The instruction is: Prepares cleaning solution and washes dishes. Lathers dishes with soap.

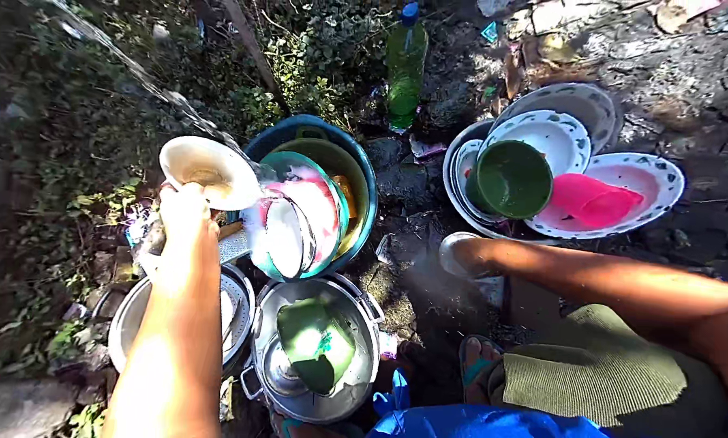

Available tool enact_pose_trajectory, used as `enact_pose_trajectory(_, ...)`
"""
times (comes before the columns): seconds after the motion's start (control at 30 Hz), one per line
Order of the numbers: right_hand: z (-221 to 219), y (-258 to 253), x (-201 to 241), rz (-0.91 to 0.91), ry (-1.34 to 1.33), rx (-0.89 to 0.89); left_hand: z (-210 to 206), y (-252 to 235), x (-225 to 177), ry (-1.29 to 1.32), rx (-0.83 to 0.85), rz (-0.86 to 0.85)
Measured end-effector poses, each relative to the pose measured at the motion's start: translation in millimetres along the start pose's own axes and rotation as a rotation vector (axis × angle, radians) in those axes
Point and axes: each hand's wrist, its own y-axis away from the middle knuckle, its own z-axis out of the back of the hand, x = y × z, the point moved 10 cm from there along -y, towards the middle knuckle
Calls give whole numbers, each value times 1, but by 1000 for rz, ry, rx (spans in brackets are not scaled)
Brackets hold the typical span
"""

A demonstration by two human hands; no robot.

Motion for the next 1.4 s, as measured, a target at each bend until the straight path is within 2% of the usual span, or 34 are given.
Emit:
enact_pose_trajectory(0.1,-3,-5,-1,-41,49,1,7,7,-24,-292,-4,-203)
enact_pose_trajectory(0.23,11,11,5,-177,3,-81,5,35,-46,-506,-67,-622)
enact_pose_trajectory(0.33,22,24,10,-208,-95,-105,-2,65,-45,-627,-71,-775)
enact_pose_trajectory(0.43,21,27,7,-167,-153,-109,-2,87,-35,-562,-83,-835)
enact_pose_trajectory(0.57,19,34,1,-63,-301,-233,1,117,-26,-180,-117,-931)
enact_pose_trajectory(0.67,24,45,0,-22,-338,-339,-10,128,-20,56,2,-808)
enact_pose_trajectory(0.8,44,58,-2,0,-239,-457,-37,142,-1,350,152,-493)
enact_pose_trajectory(0.93,57,62,-16,80,-385,-617,-67,160,23,384,248,-183)
enact_pose_trajectory(1.0,63,65,-28,59,-607,-637,-78,169,32,317,287,-82)
enact_pose_trajectory(1.07,82,87,-37,15,-937,-666,-91,182,30,274,345,-52)
enact_pose_trajectory(1.13,117,121,-32,182,-1229,-758,-116,195,31,267,481,-15)
enact_pose_trajectory(1.2,162,152,-12,438,-1322,-835,-158,213,36,332,640,9)
enact_pose_trajectory(1.27,201,166,6,506,-1155,-956,-208,232,37,370,804,38)
enact_pose_trajectory(1.3,213,165,12,497,-972,-1035,-230,239,33,375,865,40)
enact_pose_trajectory(1.37,213,150,19,430,-513,-1176,-263,242,18,434,861,71)
enact_pose_trajectory(1.4,200,138,20,363,-314,-1185,-272,237,8,464,837,49)
